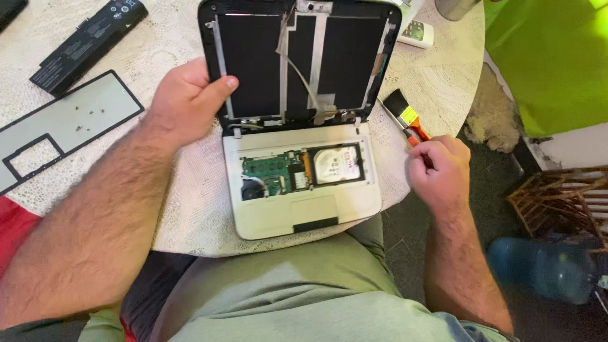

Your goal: The person installs a hard drive into a laptop, securing it with a screwdriver. They then proceed to fasten screws into the laptop's internal frame and casing using the same tool.

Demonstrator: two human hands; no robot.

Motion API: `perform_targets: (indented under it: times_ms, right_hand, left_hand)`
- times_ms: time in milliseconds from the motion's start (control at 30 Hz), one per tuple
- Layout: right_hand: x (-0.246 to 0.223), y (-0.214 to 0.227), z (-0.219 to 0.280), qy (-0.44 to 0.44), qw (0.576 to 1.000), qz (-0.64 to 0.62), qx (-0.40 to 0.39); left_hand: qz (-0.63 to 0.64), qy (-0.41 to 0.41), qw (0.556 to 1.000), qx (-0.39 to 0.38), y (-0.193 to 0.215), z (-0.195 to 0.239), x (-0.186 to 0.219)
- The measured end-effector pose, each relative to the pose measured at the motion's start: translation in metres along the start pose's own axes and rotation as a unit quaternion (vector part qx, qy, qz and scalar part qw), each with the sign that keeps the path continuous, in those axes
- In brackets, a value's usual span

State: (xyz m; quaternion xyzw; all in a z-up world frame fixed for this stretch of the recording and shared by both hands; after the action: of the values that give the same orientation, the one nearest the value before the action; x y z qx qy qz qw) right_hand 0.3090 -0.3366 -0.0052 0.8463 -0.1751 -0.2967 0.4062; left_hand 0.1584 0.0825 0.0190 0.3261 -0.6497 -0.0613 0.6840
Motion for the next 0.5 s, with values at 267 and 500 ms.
perform_targets:
  times_ms: [267, 500]
  right_hand:
    - [0.012, 0.018, 0.021, -0.100, 0.963, -0.154, 0.199]
    - [0.022, 0.039, -0.014, -0.115, 0.850, -0.337, 0.389]
  left_hand:
    - [0.003, -0.017, 1.000, 0.023, 0.014, -0.004, 0.020]
    - [0.243, -0.053, 0.896, 0.369, 0.089, -0.023, -0.026]
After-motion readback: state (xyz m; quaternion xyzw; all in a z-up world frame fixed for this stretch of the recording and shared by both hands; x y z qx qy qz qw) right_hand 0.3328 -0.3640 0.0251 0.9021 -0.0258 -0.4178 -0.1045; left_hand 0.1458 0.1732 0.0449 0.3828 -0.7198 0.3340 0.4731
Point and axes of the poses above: each hand's wrist, its own z-axis away from the middle knuckle, its own y-axis out of the back of the hand, x = y × z, the point moved 2 cm from there along -z, towards the middle knuckle, and after that the axes turned 5 degrees about -y, right-handed, at the moved point
